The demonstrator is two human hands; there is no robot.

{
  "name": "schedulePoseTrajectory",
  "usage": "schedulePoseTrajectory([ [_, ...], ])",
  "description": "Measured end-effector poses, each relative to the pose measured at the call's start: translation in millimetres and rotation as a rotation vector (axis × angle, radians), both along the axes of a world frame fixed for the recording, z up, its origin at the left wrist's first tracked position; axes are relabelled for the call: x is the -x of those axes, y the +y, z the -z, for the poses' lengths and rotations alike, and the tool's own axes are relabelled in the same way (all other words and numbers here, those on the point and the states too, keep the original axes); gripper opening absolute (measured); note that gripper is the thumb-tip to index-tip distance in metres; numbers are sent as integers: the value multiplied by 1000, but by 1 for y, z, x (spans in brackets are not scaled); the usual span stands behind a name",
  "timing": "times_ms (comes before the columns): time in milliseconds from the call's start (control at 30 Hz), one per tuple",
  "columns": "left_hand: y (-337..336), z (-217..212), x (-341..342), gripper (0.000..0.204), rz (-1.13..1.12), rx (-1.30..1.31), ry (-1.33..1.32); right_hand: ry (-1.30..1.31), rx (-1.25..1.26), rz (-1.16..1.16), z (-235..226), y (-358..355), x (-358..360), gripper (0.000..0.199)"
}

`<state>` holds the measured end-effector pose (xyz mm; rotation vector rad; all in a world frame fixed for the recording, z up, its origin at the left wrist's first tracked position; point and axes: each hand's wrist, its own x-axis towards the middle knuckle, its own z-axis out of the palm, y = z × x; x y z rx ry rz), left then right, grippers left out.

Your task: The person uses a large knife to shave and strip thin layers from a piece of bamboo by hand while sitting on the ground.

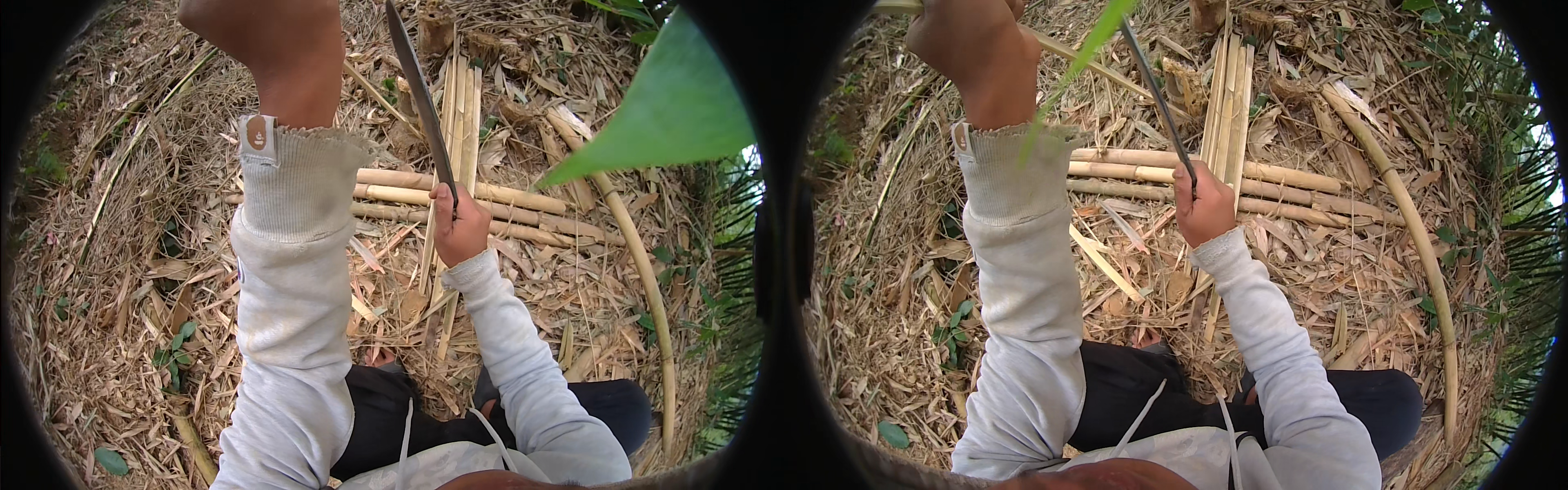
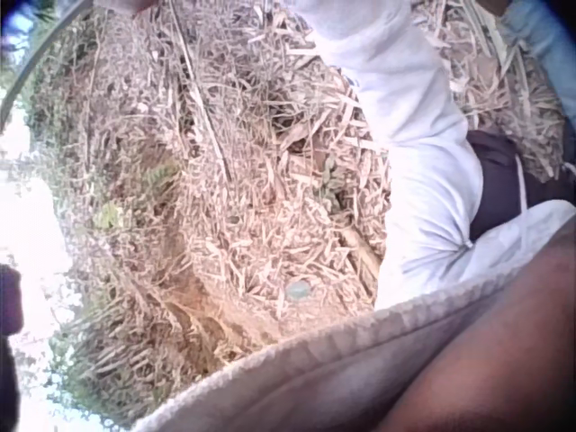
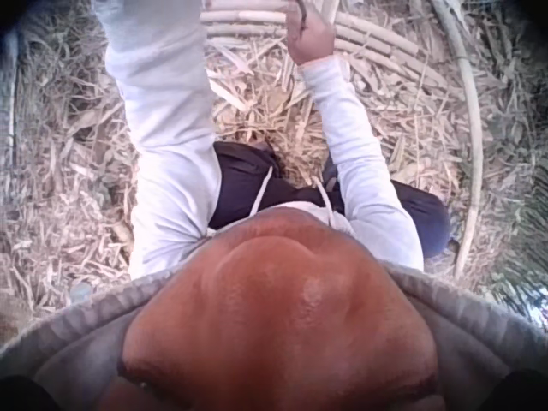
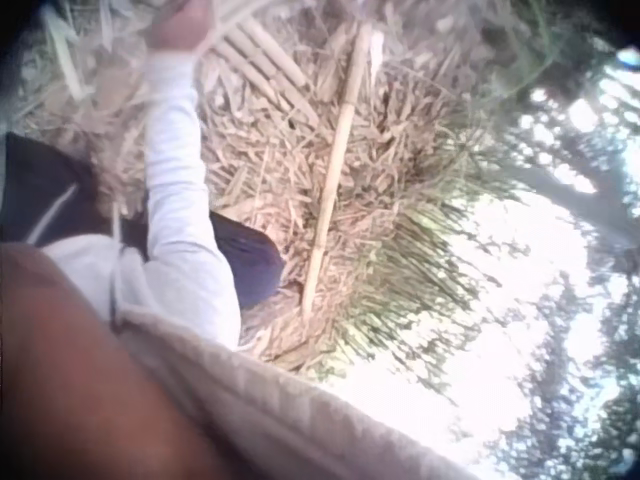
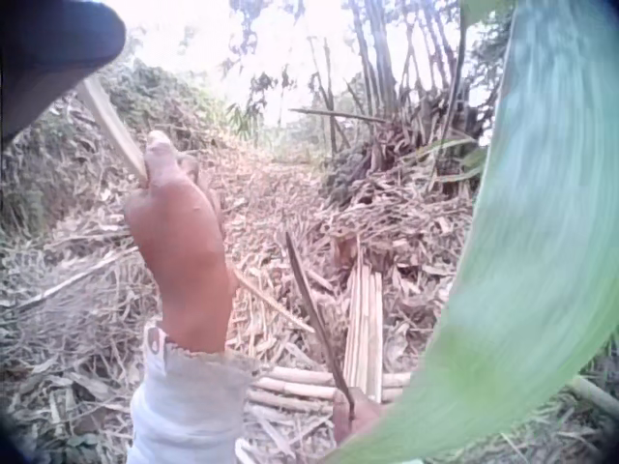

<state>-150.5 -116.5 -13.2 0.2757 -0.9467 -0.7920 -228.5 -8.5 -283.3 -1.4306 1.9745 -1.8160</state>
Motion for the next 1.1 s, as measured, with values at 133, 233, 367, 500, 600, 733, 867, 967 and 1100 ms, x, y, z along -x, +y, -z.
schedulePoseTrajectory([
  [133,-21,9,25,36,-166,95,27,113,4,67,57,-19,24,28],
  [233,-8,-6,16,38,-123,-48,44,94,-295,53,83,-37,31,30],
  [367,-1,4,9,38,-146,27,8,13,-64,40,8,-23,12,26],
  [500,-7,4,18,39,-197,16,-34,170,163,103,45,-28,23,24],
  [600,-15,7,20,39,-223,-1,-66,196,-419,114,89,-48,41,32],
  [733,8,10,11,37,-55,-56,6,42,-58,175,17,-32,34,31],
  [867,5,0,16,38,-160,-43,12,139,-13,156,36,-33,22,25],
  [967,5,4,30,37,-200,53,-8,154,-529,205,115,-43,57,29],
  [1100,4,-10,24,35,19,-24,7,14,-266,158,89,-17,53,34],
])
